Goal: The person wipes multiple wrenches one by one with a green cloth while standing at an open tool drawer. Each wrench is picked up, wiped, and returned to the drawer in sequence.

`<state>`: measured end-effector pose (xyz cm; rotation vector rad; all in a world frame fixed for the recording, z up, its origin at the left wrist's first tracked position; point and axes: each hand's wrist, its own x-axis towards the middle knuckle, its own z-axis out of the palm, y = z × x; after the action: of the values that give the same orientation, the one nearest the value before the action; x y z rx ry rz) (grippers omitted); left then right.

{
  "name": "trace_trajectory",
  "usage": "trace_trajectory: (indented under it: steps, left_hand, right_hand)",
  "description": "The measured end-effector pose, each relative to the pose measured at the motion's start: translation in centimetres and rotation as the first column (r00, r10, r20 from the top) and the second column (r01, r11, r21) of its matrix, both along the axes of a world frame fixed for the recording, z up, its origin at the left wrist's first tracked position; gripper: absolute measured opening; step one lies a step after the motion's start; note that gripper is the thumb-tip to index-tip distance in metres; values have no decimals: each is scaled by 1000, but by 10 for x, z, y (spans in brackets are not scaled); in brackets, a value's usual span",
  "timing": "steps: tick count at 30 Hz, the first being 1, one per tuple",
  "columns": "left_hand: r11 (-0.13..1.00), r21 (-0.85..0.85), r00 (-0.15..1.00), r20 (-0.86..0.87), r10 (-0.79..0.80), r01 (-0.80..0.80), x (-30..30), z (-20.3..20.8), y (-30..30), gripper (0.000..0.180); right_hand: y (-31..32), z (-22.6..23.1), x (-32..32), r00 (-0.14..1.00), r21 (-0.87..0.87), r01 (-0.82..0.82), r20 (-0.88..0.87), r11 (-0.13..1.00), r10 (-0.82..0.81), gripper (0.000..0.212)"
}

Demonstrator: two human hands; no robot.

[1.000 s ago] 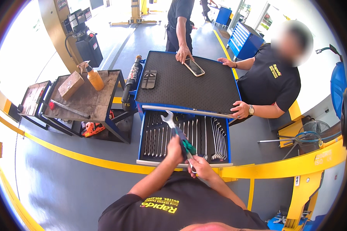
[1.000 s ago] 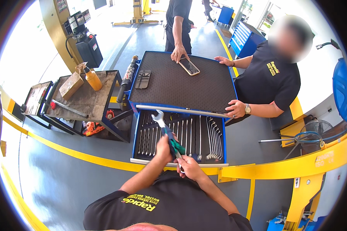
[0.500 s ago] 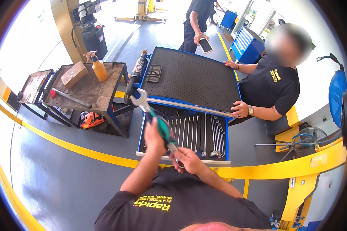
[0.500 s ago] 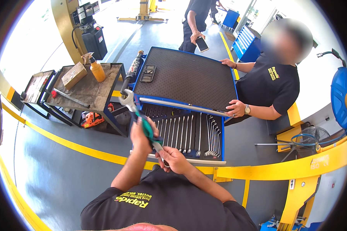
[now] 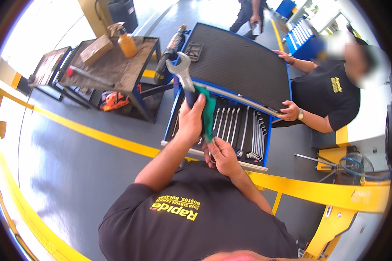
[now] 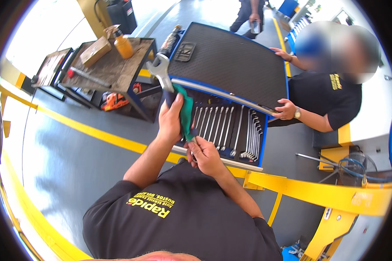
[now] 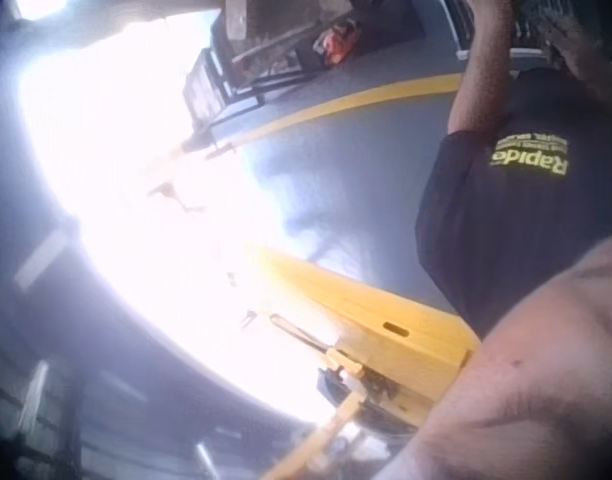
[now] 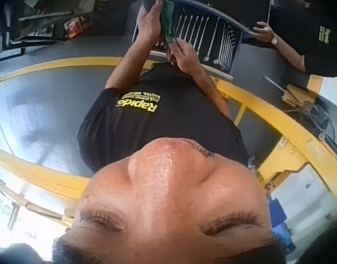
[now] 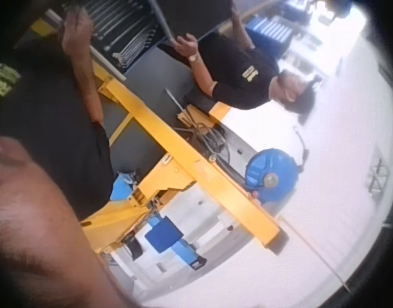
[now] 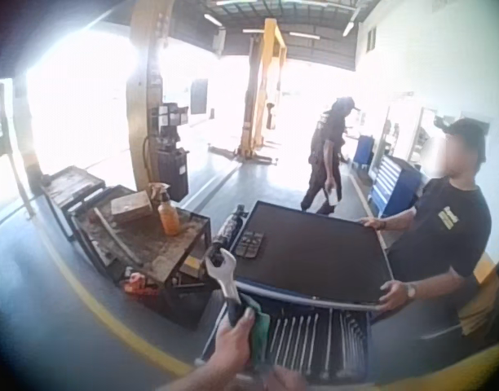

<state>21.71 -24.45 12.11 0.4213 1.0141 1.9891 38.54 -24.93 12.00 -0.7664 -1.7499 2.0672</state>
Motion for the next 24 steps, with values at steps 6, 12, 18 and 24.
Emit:
trace_trajectory:
  steps: [6,12,18,24]
  left_hand:
    - [960,-103,955,122,272,-260,-73,16,40,17]
    - [969,-140,967,123,222,-204,-78,-4,52,21]
    - [998,63,961,276,2,-20,-61,5,39,22]
    - [994,99,968,-242,62,-38,-94,29,24,19]
  right_hand:
    - [-2,-7,-9,945,899,8,137,438,-298,13]
    - [13,-20,-8,971,559,3,197,829,-137,20]
    - [26,-39,18,992,-400,-72,-119,914,26,32]
    - [14,-5,31,985,-9,-68,159,998,69,24]
